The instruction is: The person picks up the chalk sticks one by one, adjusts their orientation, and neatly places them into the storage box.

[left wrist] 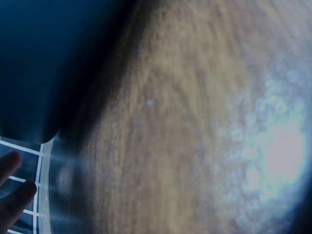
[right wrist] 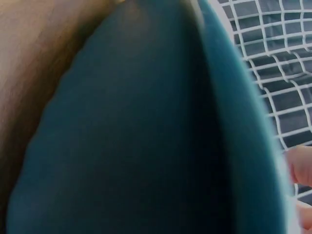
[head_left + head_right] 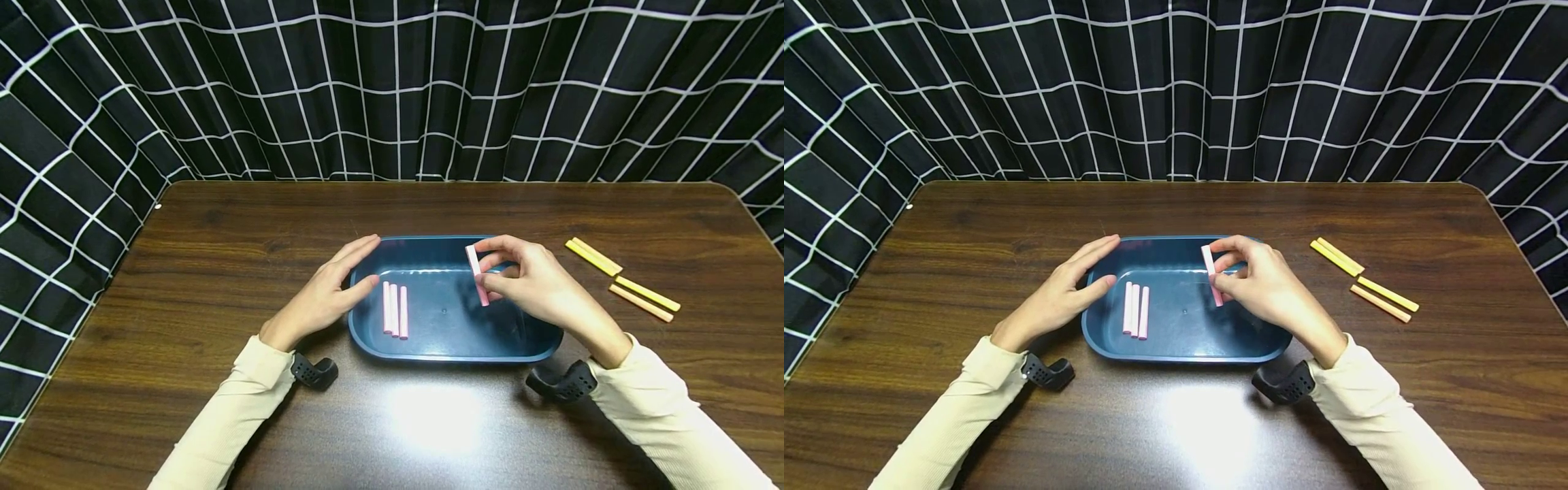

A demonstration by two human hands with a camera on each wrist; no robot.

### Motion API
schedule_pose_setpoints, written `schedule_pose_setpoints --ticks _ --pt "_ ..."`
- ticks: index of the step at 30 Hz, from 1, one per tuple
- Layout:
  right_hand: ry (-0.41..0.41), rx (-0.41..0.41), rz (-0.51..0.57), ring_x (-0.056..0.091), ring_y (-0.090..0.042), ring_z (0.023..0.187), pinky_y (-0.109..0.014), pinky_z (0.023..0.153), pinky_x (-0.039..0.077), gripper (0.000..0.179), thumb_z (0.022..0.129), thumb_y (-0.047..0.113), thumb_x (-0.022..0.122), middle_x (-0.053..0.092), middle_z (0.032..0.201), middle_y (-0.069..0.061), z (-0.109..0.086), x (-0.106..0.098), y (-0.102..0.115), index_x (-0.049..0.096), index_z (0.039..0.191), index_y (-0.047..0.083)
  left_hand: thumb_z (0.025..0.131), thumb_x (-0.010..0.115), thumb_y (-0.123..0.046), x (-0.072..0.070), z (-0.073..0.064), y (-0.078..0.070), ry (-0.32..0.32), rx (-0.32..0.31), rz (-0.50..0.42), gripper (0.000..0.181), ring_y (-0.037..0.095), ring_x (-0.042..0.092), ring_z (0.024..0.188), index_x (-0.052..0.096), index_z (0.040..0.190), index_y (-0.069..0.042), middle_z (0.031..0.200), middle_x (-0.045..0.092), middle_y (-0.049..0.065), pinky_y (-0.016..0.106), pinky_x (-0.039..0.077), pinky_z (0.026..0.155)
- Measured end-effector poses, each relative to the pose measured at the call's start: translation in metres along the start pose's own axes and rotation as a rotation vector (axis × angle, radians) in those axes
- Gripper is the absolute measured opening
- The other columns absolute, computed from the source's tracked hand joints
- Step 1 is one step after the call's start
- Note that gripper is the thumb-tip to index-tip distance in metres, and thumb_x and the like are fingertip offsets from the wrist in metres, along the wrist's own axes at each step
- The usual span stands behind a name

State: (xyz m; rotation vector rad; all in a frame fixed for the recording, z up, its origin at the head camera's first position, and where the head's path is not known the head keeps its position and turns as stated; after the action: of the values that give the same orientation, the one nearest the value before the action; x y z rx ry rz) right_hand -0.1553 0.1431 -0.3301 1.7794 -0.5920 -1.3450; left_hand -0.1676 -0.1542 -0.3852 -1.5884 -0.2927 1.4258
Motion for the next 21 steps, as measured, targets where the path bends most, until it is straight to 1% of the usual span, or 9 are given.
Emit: schedule_pose_setpoints --ticks 2,8,16,21 --pt "0.003 -0.001 0.009 0.072 -0.013 0.074 -0.024 0.068 0.059 0.041 0.092 0.003 0.063 0.066 0.105 -0.021 0.002 0.003 0.002 0.054 0.132 -0.004 0.1 0.057 -0.029 0.0 0.0 0.0 0.001 -0.002 0.0 0.06 0.022 0.029 0.15 0.036 0.154 -0.012 0.162 0.032 0.004 0.048 0.024 0.123" --pt "0.038 -0.014 0.056 0.072 -0.015 0.073 -0.027 0.069 0.061 0.041 0.091 -0.001 0.059 0.064 0.104 -0.021 0.006 0.013 0.007 0.052 0.132 -0.006 0.1 0.057 -0.029 0.0 0.0 -0.001 0.0 -0.002 0.0 0.06 0.022 0.029 0.15 0.037 0.154 -0.012 0.162 0.032 0.005 0.048 0.024 0.123" --pt "0.058 -0.007 0.054 0.072 -0.015 0.071 -0.029 0.069 0.061 0.042 0.089 -0.002 0.058 0.063 0.103 -0.019 0.013 0.024 0.01 0.053 0.13 -0.004 0.099 0.058 -0.028 -0.001 0.0 -0.001 -0.005 0.007 0.003 0.061 0.023 0.029 0.15 0.037 0.153 -0.01 0.161 0.033 0.007 0.048 0.024 0.123" --pt "0.071 -0.007 0.057 0.072 -0.016 0.071 -0.029 0.069 0.061 0.041 0.09 -0.002 0.059 0.063 0.101 -0.02 0.016 0.031 0.011 0.053 0.13 -0.006 0.099 0.058 -0.028 0.0 0.0 0.0 -0.004 0.005 0.008 0.061 0.023 0.029 0.151 0.037 0.154 -0.011 0.162 0.032 0.006 0.048 0.024 0.123"
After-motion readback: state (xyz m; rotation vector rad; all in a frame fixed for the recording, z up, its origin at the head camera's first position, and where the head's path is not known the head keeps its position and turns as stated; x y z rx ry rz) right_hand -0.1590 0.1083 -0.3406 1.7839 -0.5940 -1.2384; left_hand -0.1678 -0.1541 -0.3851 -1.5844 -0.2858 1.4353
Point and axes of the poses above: each hand's wrist, its own z-axis towards the middle knuckle, its own x-axis out of the palm, y = z × x, the point moved 1 cm from there along z, towards the middle knuckle
